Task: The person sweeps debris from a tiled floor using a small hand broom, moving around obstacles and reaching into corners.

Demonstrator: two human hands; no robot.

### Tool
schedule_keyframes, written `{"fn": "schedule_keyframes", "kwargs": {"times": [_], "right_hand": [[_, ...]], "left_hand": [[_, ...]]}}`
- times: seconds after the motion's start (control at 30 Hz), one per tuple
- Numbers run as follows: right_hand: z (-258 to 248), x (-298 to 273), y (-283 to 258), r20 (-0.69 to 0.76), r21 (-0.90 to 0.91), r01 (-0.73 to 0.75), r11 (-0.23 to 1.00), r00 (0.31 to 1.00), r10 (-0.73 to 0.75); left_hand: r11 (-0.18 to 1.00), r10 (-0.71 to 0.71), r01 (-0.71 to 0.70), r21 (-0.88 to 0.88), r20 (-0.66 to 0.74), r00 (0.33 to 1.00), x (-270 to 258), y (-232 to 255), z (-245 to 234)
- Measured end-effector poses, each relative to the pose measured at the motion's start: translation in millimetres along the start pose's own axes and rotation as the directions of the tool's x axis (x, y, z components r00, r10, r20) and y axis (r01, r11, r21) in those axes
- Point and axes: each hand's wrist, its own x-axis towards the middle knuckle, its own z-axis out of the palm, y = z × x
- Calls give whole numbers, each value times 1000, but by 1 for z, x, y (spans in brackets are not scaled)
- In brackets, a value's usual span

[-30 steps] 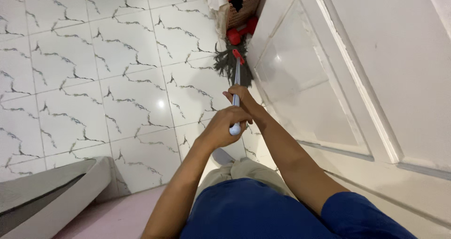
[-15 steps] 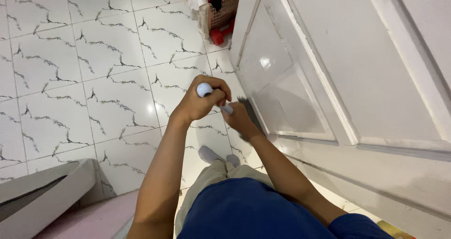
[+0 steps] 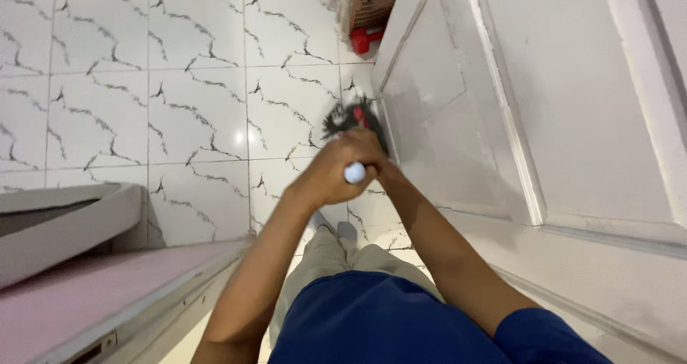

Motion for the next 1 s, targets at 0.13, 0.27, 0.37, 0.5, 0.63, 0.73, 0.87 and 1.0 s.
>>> {"fn": "schedule_keyframes", "kwargs": {"times": [0.13,0.27,0.37,0.5,0.63,0.73,0.87,1.0], "right_hand": [[-7,-20,35,-22,116,-456,883,887,461],[-1,-19,27,52,671,-598,438,627,777],[-9,-15,12,62,-217,-471,855,867,494],[1,7,-44,79,36,-340,940,938,337],[12,4,-69,26,54,-164,985,986,162],[25,-6,-71,87,-138,-447,884,884,460],[48,-11,-66,57,-220,-639,737,746,664],[69,-9,-32,114,-90,-512,854,847,520]], "left_hand": [[984,-92,103,148,-76,993,-29,-16,50],[964,-175,190,184,-94,980,-32,-13,68],[942,-276,280,187,-46,960,-13,2,45],[993,-35,59,107,-209,977,13,34,-1],[964,-266,253,-84,-251,931,22,57,-29],[900,-401,323,-292,-268,876,18,59,-40],[875,-463,383,-297,-279,841,1,58,-54],[881,-469,429,-199,-255,845,-21,64,-61]]}}
